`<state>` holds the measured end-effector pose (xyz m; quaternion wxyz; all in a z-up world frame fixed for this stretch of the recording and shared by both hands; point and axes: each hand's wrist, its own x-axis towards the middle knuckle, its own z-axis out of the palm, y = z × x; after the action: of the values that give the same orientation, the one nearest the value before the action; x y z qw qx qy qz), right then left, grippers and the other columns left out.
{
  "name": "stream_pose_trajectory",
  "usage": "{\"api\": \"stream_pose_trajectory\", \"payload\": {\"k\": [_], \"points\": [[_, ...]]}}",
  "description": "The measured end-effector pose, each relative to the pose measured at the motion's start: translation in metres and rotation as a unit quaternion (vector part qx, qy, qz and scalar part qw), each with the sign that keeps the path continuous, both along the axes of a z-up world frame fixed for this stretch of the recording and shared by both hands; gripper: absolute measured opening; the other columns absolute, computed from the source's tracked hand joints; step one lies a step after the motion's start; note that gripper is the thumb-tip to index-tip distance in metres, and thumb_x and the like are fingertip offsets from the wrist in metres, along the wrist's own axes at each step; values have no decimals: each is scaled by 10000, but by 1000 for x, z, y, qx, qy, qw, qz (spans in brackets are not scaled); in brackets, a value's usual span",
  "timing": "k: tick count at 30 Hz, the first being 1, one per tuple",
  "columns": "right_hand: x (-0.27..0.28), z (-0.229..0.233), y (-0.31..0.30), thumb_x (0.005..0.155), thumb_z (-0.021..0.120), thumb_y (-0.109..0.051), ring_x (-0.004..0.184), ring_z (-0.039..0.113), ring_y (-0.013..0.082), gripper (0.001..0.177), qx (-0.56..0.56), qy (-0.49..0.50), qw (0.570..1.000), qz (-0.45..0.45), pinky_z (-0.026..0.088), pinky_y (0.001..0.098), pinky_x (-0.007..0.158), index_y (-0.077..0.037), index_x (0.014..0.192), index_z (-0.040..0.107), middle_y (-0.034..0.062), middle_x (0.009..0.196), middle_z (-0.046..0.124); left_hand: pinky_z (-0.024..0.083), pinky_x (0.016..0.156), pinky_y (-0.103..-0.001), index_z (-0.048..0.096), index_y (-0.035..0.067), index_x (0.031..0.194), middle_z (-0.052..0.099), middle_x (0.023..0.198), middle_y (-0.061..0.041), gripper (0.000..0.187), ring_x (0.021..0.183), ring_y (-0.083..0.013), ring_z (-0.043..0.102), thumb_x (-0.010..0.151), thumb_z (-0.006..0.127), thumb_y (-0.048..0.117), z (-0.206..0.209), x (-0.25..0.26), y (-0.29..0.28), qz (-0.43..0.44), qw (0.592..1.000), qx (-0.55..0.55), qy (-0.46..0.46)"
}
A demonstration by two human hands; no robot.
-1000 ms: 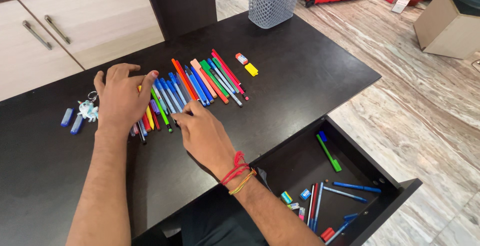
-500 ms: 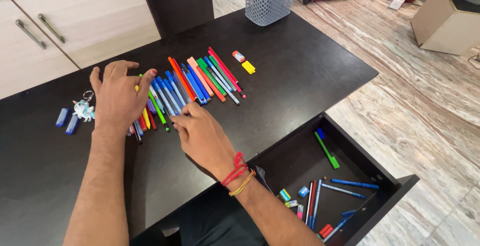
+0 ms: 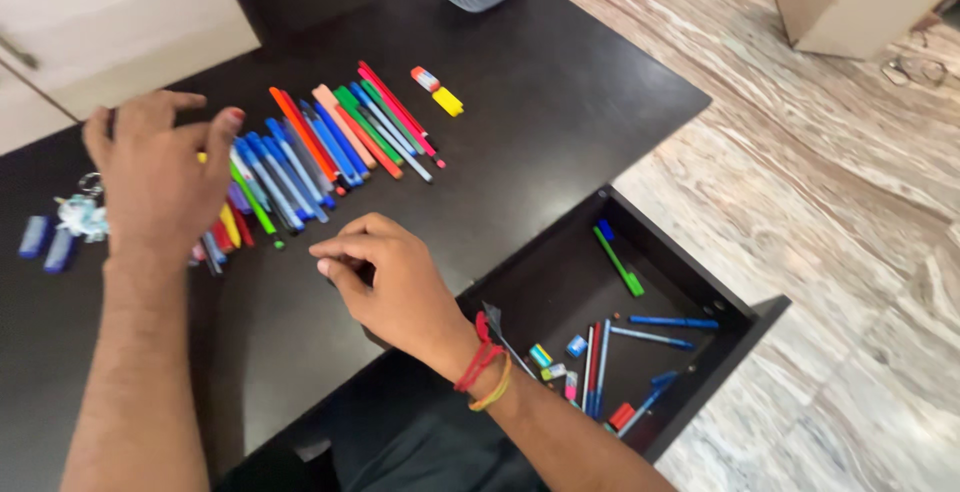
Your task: The person removes various pens, markers, and erasers from a drawer and arranges them in rows on a dark table. The items are handled one by one and placed in a neat line.
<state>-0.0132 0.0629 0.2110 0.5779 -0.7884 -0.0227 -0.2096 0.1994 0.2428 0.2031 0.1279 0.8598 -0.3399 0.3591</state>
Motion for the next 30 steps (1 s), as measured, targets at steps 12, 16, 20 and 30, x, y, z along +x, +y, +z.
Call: {"api": "stream_pose_trajectory", "payload": {"k": [12,16,20,30], "points": [[-61,-11,-66,982,733,-69,817,640,66,142,77,-25,992,97,526,222,720,-29,1112,772,22,1023,694,321,1238,-373,710,58,1051,638,1219,8,216,1243,-188,550,1117,565,205,18,-26,-20,-73,995,22,-61],[-81,-25,-107,973,721,-80,788,649,60,178,154,42,985,66,515,206,683,-2,1124,773,17,953,700,360,1183,-392,732,37,1072,648,1182,-37,186,1189,-224,566,1107,606,170,39,-54,-47,-132,990,5,-49],[-102,-47,-146,948,739,-111,718,636,71,207,159,115,979,-47,520,214,650,-18,1125,792,29,833,722,403,1176,-457,773,34,1082,686,1204,-87,161,1206,-270,593,1149,691,155,61,-88,-80,-194,981,-15,-25],[-109,-142,-189,920,714,-165,708,662,81,248,155,293,928,-172,534,246,640,-40,1122,782,9,853,754,471,1066,-465,776,78,1006,711,1183,-85,177,1215,-306,638,963,759,248,71,-150,-137,-346,937,23,43]]}}
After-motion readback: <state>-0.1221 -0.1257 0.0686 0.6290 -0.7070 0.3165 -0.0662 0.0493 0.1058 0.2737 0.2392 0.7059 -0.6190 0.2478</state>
